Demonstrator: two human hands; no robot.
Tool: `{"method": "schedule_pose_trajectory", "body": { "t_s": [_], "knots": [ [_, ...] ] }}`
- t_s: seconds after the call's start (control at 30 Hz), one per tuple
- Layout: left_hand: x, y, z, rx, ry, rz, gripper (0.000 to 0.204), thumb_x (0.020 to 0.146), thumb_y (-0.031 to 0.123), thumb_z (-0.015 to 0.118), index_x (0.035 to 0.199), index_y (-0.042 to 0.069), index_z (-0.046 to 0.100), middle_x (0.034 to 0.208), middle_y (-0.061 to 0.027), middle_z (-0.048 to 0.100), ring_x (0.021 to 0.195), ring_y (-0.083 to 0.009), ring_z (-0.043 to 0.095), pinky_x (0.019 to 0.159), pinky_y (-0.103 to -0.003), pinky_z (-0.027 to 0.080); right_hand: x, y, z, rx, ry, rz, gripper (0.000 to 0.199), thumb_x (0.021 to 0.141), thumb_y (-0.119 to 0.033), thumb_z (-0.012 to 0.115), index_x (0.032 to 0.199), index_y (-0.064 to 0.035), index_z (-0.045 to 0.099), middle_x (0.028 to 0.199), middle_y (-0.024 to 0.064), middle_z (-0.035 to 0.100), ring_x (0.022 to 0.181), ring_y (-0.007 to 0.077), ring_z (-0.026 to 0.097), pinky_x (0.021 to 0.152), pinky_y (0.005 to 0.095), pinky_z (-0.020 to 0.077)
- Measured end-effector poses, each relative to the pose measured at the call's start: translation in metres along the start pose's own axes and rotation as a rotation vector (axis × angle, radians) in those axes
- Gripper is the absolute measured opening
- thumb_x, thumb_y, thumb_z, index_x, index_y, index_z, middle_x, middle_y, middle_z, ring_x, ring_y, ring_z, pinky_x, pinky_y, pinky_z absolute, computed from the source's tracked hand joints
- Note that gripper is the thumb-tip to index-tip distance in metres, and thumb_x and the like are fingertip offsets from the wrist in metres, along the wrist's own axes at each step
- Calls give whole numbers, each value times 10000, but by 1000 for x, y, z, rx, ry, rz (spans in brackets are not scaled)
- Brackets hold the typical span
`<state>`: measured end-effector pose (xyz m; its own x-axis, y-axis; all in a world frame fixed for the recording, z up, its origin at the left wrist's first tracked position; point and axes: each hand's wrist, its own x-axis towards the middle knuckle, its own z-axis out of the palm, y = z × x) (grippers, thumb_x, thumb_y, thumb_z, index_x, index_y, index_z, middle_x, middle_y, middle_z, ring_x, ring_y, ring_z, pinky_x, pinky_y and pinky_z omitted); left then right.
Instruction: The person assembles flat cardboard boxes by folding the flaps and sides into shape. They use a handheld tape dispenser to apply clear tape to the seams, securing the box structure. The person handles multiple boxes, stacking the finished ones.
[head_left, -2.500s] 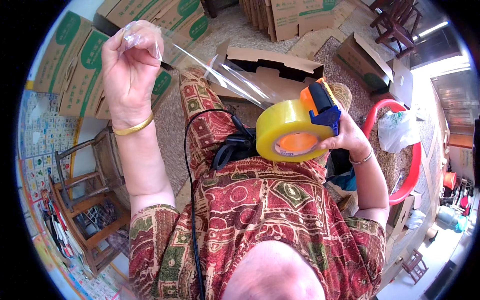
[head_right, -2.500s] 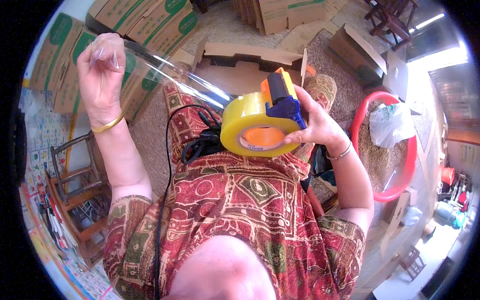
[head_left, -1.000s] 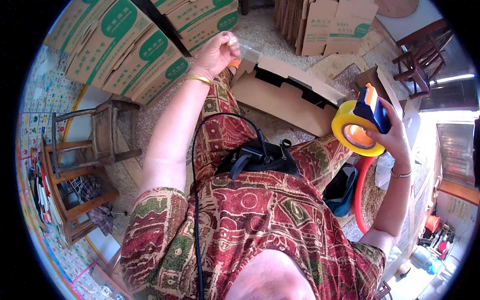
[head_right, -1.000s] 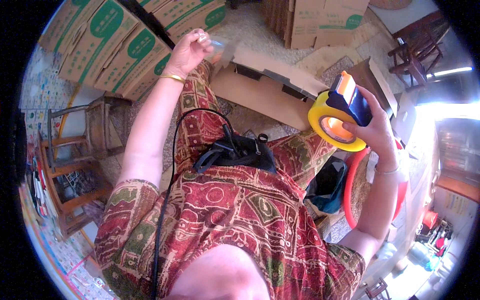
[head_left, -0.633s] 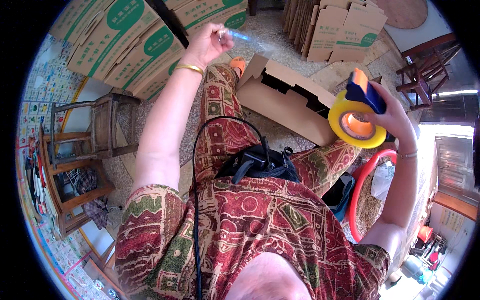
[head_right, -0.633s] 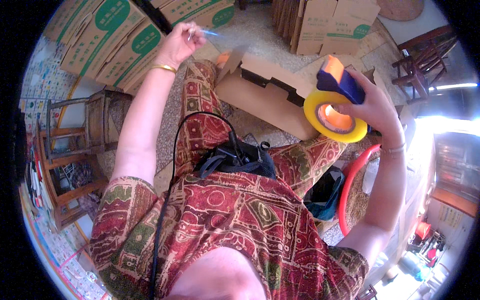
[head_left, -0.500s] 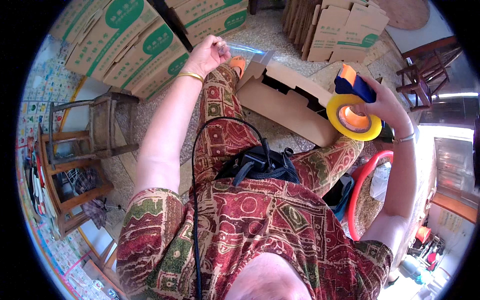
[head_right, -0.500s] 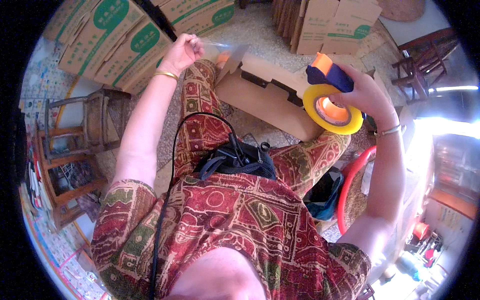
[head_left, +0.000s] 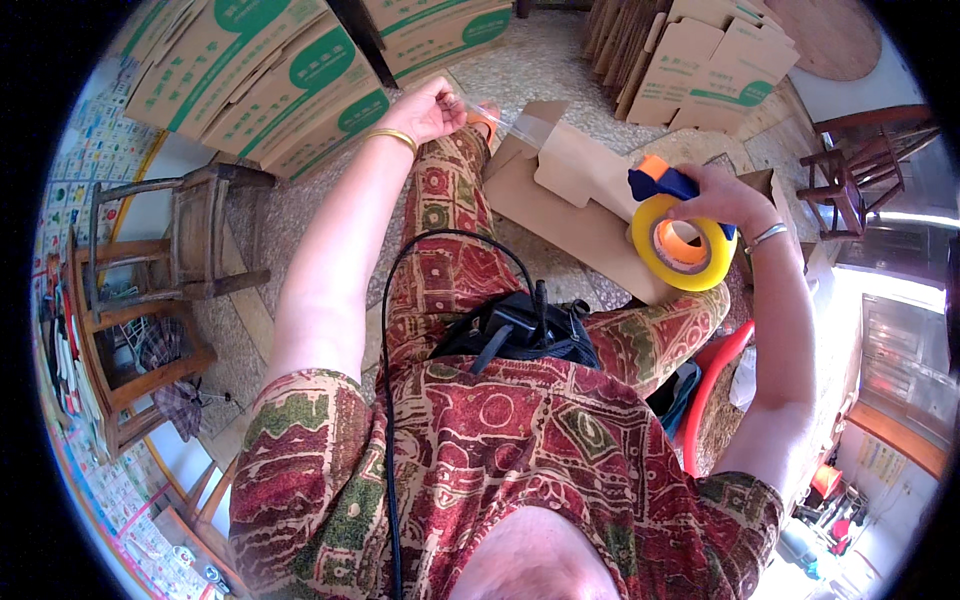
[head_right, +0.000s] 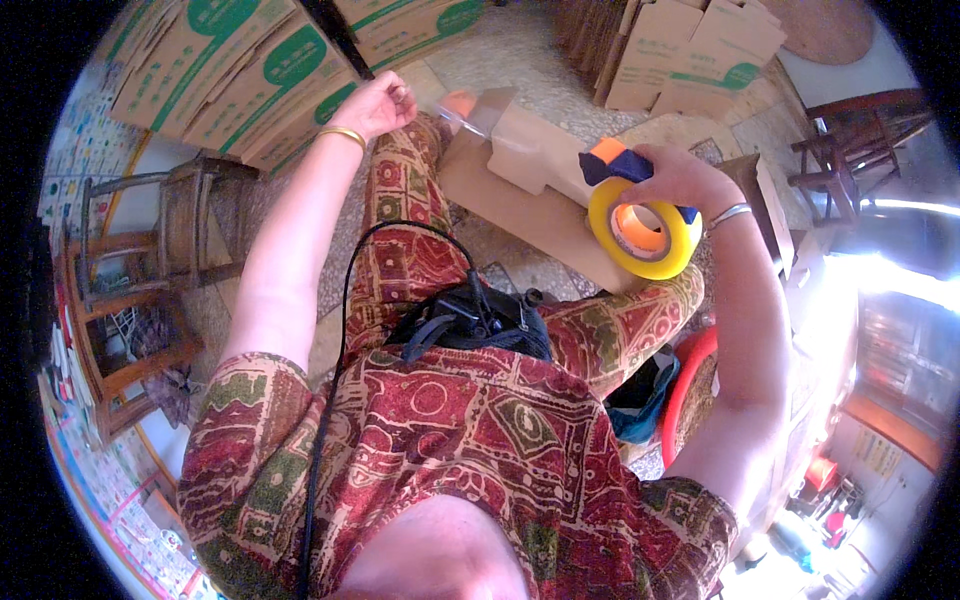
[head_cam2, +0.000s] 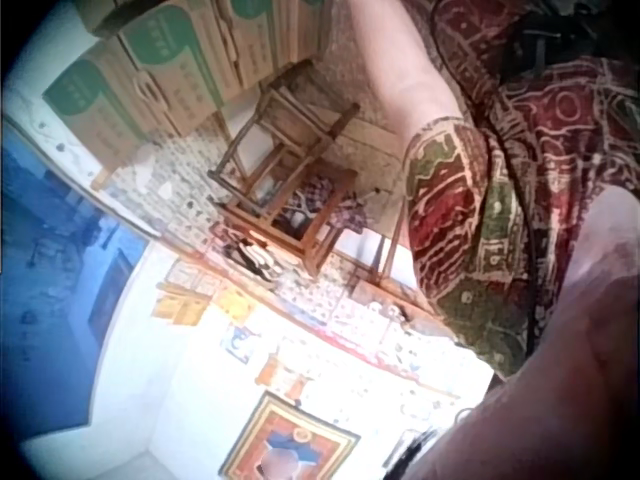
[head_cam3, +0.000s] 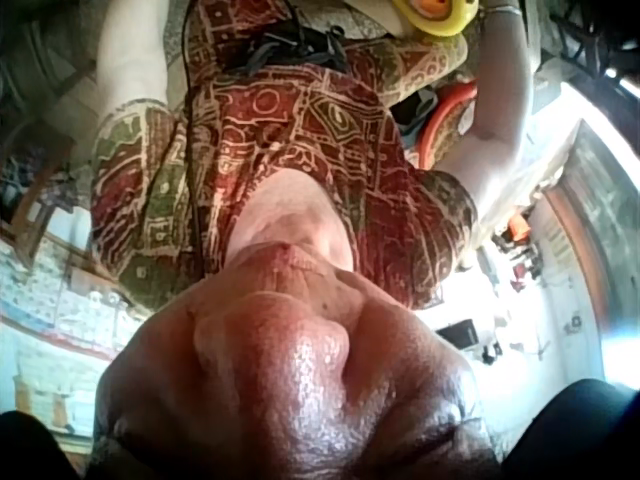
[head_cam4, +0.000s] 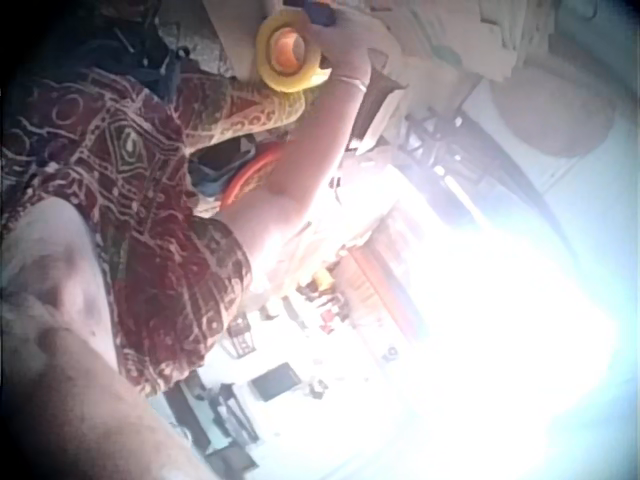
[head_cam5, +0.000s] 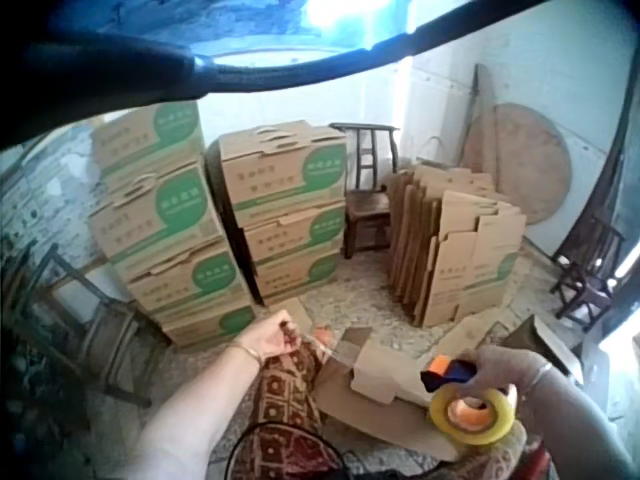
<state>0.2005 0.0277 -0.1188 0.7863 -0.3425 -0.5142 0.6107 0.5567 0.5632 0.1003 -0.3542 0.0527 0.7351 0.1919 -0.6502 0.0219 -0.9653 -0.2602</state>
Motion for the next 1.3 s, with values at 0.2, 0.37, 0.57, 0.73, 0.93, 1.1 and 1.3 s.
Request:
{"method": "schedule_pose_trajectory", "body": {
  "t_s": [0.2,0.37,0.57,0.73,0.93,1.1,1.3],
  "knots": [
    [-1,0,-9,-92,-174,-3,169,787,99,561,665,105,443,638,6,494,665,-149,536,727,-389,482,8,9,16,13,71,-46,662,645,-318,747,1195,-31,517,1008,166,634,934,268,605,850,339,456],
    [2,-2,-15,10,-127,33,151,802,145,555,685,113,464,650,16,501,659,-144,533,727,-365,487,9,-1,15,12,26,-17,663,649,-299,743,1199,-12,508,1002,174,632,939,275,605,854,334,455],
    [-3,6,1,730,107,146,186,780,173,560,632,89,485,615,-2,500,561,-135,514,548,-276,481,11,-2,15,-79,3,36,645,637,-310,743,1164,-5,530,978,178,634,937,289,601,846,345,456],
    [19,-5,3,1343,58,266,228,786,230,539,662,39,523,582,-26,516,514,-143,476,486,-304,403,9,1,16,-154,-33,60,628,621,-318,744,1130,-3,555,978,181,632,941,297,598,842,348,459],
    [41,-46,-15,1663,99,404,210,764,217,553,689,20,560,631,-148,577,607,-232,572,585,-363,457,6,6,16,-123,27,64,602,619,-309,735,1110,-3,571,974,178,635,919,285,608,816,347,468],
    [43,-86,-1,1633,402,475,218,890,277,465,938,73,525,964,-198,610,916,-398,569,772,-459,452,9,14,23,-79,-25,102,599,620,-298,737,1115,-4,570,983,173,637,921,280,611,817,345,471],
    [53,-91,-17,1401,463,639,207,898,258,450,956,63,483,916,-211,607,877,-398,576,767,-481,451,13,10,34,-52,-52,104,605,628,-304,733,1127,-5,567,988,180,639,924,287,612,829,348,468]
  ]
}}
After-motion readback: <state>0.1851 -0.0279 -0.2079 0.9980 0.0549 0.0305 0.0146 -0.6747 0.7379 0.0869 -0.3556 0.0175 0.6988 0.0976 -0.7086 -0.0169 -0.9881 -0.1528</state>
